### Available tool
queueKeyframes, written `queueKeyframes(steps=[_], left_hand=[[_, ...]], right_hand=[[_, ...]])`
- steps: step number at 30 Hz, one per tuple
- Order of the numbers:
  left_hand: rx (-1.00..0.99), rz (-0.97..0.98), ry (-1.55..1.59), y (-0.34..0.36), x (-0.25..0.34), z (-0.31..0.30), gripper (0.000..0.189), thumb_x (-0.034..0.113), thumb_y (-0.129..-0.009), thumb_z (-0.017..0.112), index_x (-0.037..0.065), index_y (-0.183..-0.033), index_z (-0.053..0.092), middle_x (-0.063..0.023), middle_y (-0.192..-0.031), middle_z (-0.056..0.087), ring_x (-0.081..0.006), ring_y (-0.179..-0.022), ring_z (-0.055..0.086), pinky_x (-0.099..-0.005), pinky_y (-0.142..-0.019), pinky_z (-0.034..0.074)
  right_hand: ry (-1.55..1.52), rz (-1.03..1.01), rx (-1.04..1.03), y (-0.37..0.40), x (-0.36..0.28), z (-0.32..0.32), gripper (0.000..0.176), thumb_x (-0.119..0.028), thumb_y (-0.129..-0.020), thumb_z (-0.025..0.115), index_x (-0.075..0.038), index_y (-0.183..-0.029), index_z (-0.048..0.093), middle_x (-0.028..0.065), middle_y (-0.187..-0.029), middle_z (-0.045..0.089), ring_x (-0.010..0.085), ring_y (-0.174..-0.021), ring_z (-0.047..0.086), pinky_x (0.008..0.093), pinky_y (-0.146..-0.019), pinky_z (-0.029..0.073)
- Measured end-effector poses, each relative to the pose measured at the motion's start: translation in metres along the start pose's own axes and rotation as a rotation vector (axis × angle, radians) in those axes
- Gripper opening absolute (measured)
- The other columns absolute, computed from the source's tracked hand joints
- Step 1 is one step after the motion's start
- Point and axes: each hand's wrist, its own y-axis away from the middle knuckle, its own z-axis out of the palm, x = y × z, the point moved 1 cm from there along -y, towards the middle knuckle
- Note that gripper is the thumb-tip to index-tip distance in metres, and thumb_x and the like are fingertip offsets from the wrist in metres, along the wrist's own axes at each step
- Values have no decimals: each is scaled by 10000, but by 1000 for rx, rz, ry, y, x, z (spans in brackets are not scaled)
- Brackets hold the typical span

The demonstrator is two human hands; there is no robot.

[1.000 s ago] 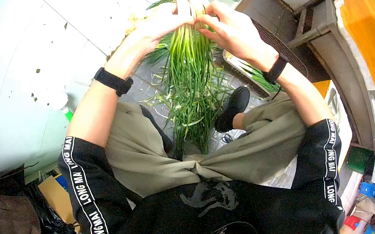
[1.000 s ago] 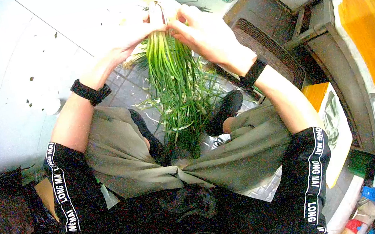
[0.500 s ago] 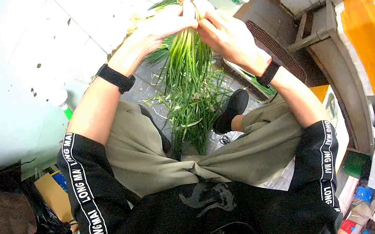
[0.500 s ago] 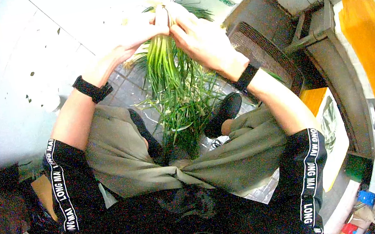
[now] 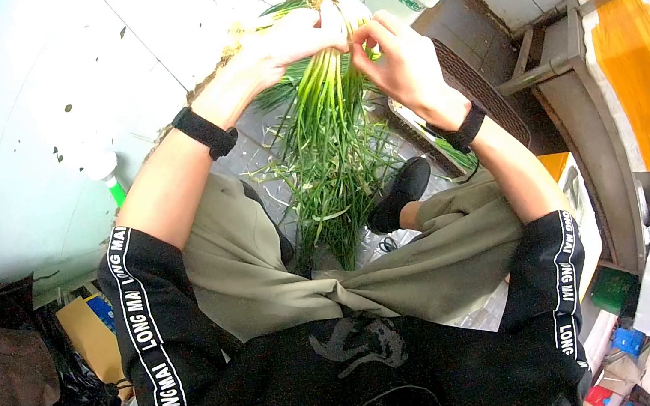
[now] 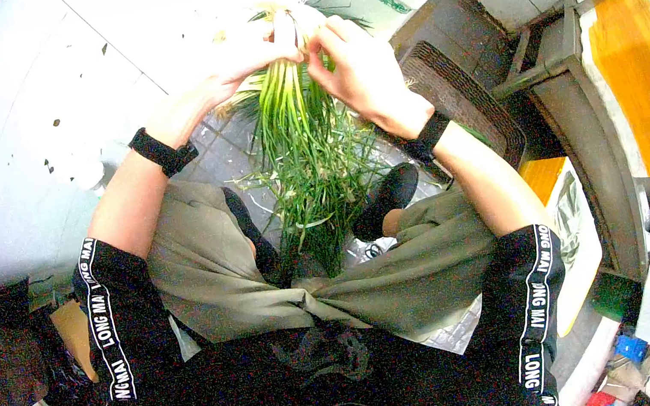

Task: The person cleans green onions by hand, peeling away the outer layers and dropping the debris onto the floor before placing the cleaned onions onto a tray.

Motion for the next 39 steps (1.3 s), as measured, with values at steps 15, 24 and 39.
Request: queueKeyframes(steps=[15, 24, 39], left_hand=[[31, -82, -85, 1, 8, 8, 258, 281, -788, 702, 43, -880, 737, -50, -873, 685, -129, -861, 591, -274, -823, 432], [20, -79, -100, 4, 15, 12, 247, 220, -778, 706, 20, -921, 731, -58, -875, 686, -129, -843, 596, -270, -810, 445], [61, -53, -276, 1, 10, 21, 220, 208, -828, 672, -8, -867, 686, -55, -714, 639, -133, -676, 575, -282, -685, 465]], right_hand=[[55, -63, 24, -15, 6, -17, 208, -202, -858, 687, -116, -1021, 589, 84, -928, 566, 300, -739, 639, 393, -640, 542], [185, -232, -56, -10, 12, -11, 128, -171, -852, 619, -112, -960, 585, 77, -939, 566, 266, -875, 601, 382, -710, 522], [279, -236, -160, -20, 12, -10, 157, -123, -839, 578, -19, -953, 552, 118, -919, 530, 287, -909, 582, 382, -748, 519]])
